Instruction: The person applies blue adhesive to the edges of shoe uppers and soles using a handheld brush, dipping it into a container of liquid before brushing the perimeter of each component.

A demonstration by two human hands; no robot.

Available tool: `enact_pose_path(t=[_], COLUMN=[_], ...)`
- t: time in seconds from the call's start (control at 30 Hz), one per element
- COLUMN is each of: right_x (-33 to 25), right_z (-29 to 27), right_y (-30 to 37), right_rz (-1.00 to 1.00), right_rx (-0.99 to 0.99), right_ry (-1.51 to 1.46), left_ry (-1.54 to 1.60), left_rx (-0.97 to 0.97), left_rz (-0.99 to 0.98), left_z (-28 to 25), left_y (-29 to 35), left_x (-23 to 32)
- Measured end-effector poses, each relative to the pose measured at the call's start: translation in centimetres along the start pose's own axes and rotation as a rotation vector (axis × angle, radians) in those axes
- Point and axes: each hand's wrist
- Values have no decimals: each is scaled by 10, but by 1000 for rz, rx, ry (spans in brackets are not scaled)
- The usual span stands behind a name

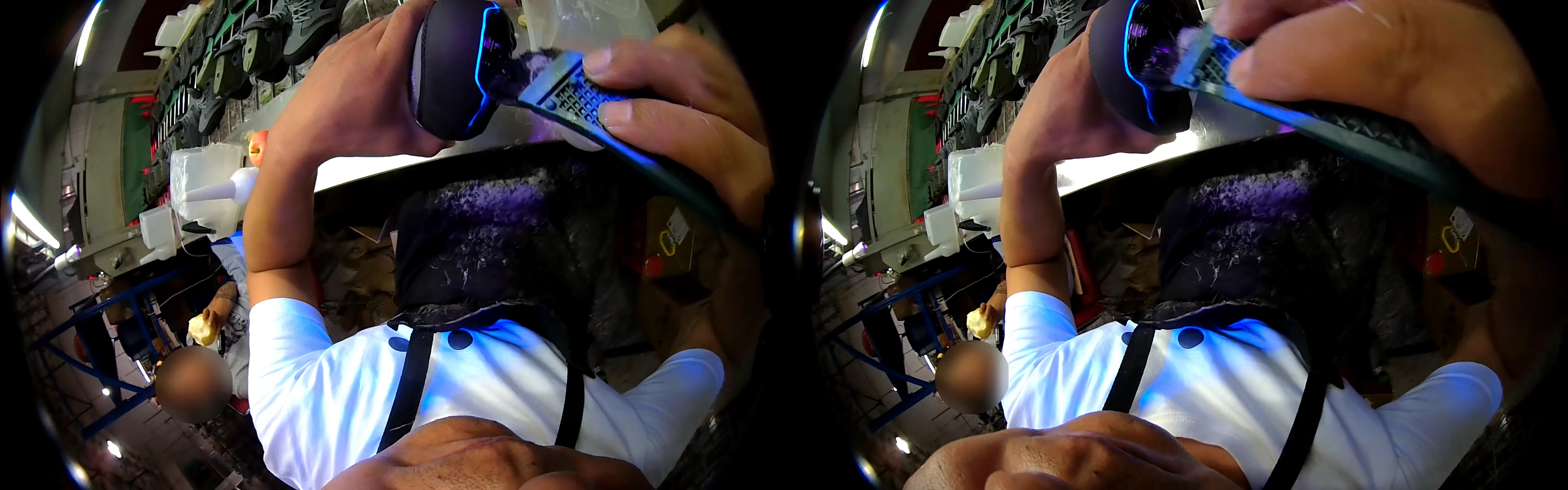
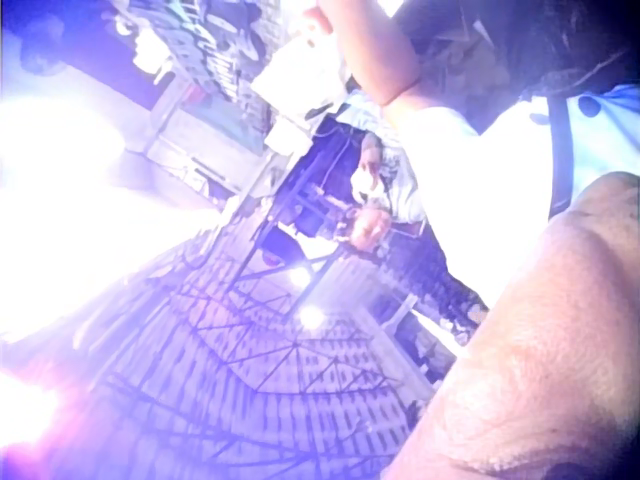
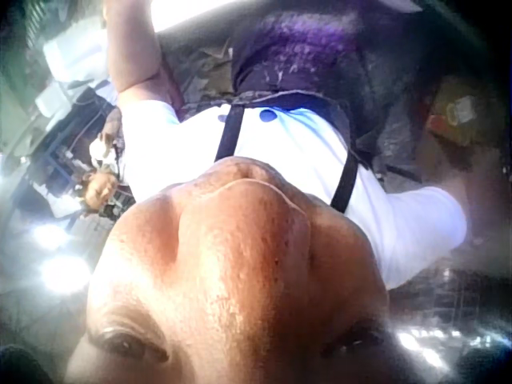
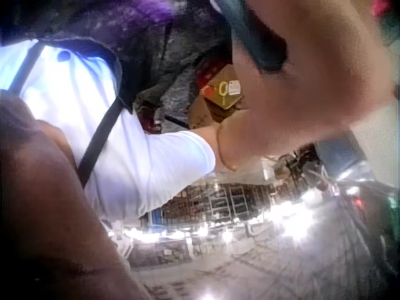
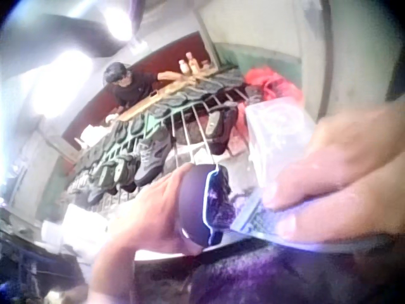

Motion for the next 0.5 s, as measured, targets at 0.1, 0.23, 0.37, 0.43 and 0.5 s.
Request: enact_pose_path(t=[0.1, 0.23, 0.37, 0.43, 0.5], right_x=[0, 55, 43, 46, 35], right_z=[-4, 84, 126, 141, 134], right_y=[5, 20, -40, -46, -45], right_rz=[1, 64, -82, -237, -184], right_rx=[-59, 342, 595, 611, 521], right_ry=[-128, -1024, -1152, -806, -424], left_ry=[103, 226, 287, 350, 413], left_rx=[-8, -64, -57, -158, -69], left_rz=[31, 120, 298, 140, 202], left_z=[2, 2, 8, -3, 3], left_y=[8, 14, 16, 15, 13], left_x=[-17, -39, -55, -59, -62])
Point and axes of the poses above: each hand's wrist, its own y-axis away from the middle knuckle, its own z-axis out of the palm, x = y × z, and after that the axes turned 14 degrees about -x, right-handed
